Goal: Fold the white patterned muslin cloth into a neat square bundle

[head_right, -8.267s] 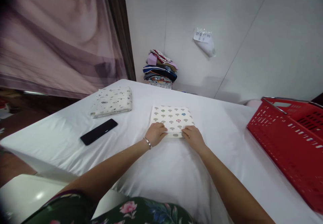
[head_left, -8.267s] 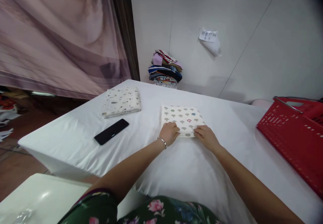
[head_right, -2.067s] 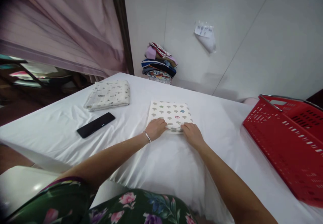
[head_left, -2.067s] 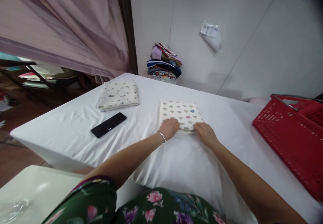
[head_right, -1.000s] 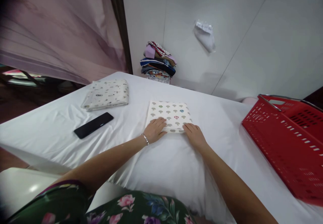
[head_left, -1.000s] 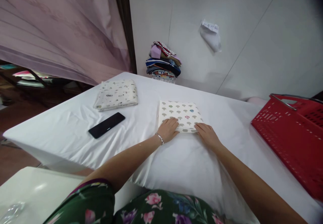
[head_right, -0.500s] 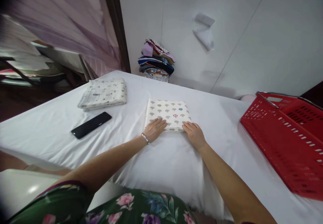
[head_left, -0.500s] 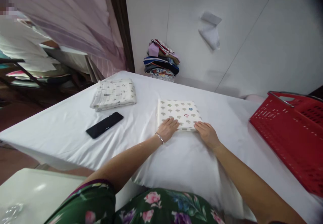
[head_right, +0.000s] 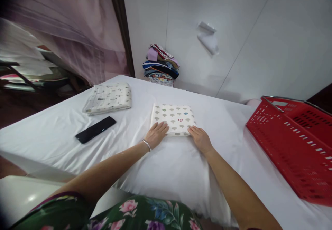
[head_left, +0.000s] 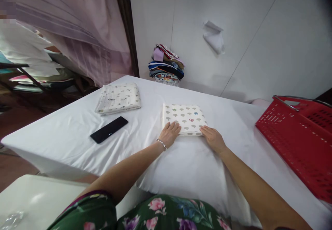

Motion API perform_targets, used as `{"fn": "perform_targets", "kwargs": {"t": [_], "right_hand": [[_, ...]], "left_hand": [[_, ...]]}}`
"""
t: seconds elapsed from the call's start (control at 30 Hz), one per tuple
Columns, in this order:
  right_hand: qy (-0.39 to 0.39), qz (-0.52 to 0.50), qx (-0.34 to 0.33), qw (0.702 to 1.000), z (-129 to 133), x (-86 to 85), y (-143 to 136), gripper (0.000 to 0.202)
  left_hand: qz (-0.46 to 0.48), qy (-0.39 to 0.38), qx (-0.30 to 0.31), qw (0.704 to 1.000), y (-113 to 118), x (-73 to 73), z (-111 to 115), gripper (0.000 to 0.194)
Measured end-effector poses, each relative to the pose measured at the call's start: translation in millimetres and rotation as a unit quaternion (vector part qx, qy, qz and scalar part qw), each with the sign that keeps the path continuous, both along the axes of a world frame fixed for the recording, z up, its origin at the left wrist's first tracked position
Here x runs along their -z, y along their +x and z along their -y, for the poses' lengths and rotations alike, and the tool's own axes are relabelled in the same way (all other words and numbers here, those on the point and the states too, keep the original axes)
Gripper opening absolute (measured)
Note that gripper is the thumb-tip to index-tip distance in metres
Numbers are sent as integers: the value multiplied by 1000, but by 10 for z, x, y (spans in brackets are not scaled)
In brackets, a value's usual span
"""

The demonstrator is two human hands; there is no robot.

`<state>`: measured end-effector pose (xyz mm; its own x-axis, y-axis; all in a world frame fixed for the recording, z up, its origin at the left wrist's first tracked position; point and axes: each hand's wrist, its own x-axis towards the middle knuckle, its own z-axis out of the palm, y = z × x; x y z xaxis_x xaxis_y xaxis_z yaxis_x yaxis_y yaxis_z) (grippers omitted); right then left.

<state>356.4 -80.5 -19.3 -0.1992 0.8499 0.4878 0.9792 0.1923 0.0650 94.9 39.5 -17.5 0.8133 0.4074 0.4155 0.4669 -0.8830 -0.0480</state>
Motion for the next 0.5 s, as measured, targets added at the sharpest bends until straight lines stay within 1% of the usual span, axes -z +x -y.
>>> {"fn": "perform_targets", "kwargs": {"t": [0.1, 0.23, 0.4, 0.5], "right_hand": [[8, -4, 16, 1000, 1, -16, 48, 35], [-14, 5, 16, 1000, 33, 46, 72, 41], [-41, 10, 32, 999, 87, 119, 70, 45], [-61, 6, 42, 997, 102, 69, 34, 48]], "left_hand": [[-3, -1, 10, 1000, 23, -31, -5, 32], [-3, -4, 12, 1000, 22, -22, 15, 34], [-31, 4, 18, 999, -44, 12, 49, 45], [-29, 6, 19, 999, -78, 8, 66, 52]]}}
